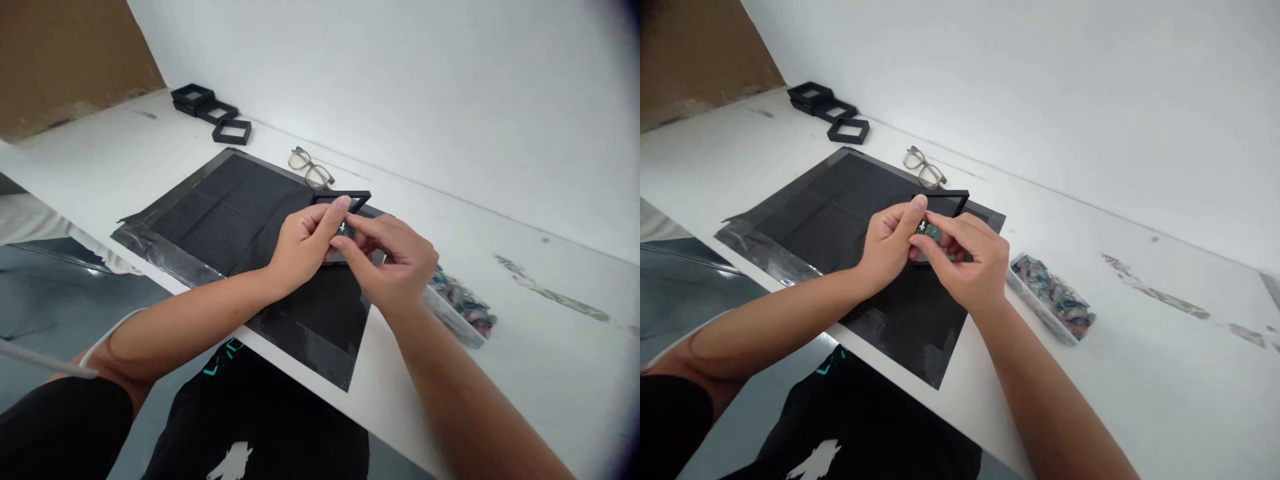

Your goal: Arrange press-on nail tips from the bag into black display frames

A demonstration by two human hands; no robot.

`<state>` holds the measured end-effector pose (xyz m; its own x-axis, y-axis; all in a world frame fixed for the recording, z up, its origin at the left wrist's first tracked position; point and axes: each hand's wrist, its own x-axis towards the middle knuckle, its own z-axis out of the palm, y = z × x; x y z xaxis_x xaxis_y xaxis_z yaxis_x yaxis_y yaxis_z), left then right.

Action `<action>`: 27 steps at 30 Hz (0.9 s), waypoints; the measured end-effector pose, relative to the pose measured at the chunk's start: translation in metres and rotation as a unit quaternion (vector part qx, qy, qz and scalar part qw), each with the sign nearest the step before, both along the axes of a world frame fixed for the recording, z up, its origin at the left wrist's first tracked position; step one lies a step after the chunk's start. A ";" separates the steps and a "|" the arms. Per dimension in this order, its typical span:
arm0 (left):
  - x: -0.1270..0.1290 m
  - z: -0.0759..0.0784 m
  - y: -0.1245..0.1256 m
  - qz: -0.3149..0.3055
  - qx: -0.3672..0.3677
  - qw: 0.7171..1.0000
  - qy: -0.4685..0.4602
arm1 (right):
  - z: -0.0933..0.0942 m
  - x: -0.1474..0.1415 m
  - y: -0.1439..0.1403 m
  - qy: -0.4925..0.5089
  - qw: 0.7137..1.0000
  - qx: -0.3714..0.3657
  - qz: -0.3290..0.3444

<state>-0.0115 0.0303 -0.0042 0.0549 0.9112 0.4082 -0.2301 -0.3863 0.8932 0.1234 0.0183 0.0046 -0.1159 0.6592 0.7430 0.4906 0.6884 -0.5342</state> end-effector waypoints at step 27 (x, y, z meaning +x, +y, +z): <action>-0.026 0.014 0.039 0.165 0.131 0.971 -0.117 | -0.042 0.022 0.028 -0.178 0.956 -0.181 -0.146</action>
<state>-0.0373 0.0690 0.0094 -0.3443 0.7272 0.5939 -0.2391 -0.6796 0.6935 0.1454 0.0459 -0.0370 -0.0894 0.9089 0.4073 0.8289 0.2946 -0.4755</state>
